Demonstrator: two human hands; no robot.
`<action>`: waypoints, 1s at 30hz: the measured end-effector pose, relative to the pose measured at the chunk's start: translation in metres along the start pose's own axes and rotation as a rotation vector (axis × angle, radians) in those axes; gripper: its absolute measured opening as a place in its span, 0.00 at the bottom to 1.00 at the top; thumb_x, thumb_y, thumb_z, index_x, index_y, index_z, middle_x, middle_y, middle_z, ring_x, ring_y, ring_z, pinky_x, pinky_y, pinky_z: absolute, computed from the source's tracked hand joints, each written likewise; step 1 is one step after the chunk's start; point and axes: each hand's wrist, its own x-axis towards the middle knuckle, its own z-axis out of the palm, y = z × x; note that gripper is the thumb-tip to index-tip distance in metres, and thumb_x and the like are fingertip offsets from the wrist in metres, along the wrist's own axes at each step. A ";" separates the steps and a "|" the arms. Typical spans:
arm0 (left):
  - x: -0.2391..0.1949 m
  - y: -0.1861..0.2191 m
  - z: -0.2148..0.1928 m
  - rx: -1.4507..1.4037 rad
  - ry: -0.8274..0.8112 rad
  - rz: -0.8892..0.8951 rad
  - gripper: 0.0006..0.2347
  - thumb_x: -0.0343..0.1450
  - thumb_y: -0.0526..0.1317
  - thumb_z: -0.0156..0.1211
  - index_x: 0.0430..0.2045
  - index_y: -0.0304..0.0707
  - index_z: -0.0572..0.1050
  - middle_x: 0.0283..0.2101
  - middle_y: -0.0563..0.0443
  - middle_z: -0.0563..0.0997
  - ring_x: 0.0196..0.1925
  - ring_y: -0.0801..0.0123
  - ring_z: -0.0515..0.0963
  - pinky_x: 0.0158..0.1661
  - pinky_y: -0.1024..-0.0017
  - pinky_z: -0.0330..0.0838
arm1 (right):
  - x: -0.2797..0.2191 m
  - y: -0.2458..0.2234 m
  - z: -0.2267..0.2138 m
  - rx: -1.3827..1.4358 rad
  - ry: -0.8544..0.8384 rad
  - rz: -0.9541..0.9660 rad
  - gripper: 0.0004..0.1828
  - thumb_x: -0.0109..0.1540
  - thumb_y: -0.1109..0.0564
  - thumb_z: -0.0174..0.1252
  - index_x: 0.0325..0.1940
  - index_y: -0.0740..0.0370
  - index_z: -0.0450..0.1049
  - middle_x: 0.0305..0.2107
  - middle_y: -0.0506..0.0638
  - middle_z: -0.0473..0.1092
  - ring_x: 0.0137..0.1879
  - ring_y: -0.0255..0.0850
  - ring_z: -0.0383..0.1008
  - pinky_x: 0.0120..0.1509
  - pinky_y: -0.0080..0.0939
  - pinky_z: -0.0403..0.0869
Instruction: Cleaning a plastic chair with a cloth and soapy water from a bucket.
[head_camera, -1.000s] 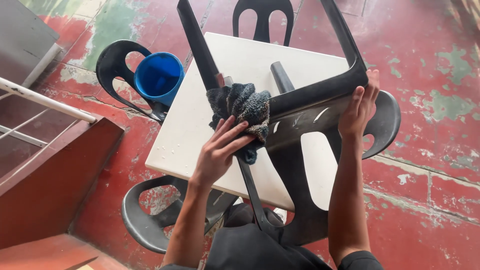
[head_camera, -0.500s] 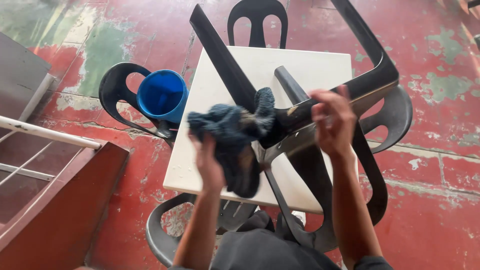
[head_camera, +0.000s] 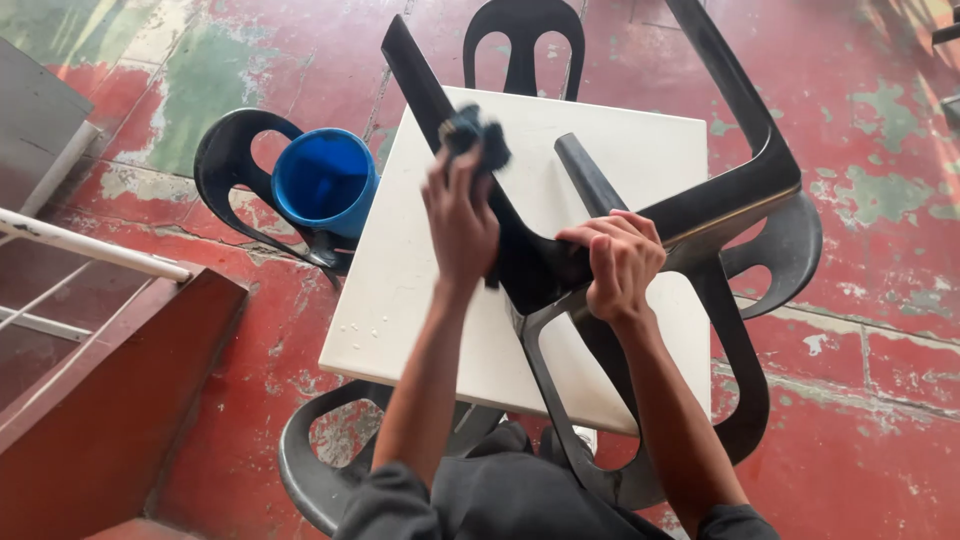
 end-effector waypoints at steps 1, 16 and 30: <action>0.011 -0.002 0.003 0.004 0.005 -0.006 0.16 0.77 0.32 0.54 0.61 0.43 0.71 0.64 0.34 0.70 0.63 0.44 0.72 0.60 0.55 0.67 | 0.000 -0.001 -0.003 0.004 -0.007 -0.005 0.45 0.74 0.39 0.20 0.32 0.57 0.84 0.26 0.49 0.78 0.36 0.45 0.78 0.62 0.46 0.65; -0.073 0.083 0.041 -0.067 -0.120 0.115 0.16 0.78 0.38 0.57 0.62 0.41 0.69 0.52 0.39 0.78 0.47 0.56 0.75 0.50 0.56 0.63 | 0.027 0.054 -0.038 0.042 0.011 -0.097 0.47 0.75 0.36 0.15 0.32 0.58 0.80 0.28 0.49 0.75 0.42 0.48 0.77 0.68 0.48 0.64; 0.038 0.027 0.076 0.238 0.133 -0.104 0.15 0.80 0.40 0.52 0.61 0.35 0.66 0.44 0.38 0.77 0.43 0.54 0.81 0.37 0.60 0.77 | 0.030 0.071 -0.041 0.016 0.070 -0.087 0.42 0.76 0.42 0.22 0.30 0.58 0.81 0.24 0.47 0.74 0.37 0.45 0.76 0.63 0.47 0.65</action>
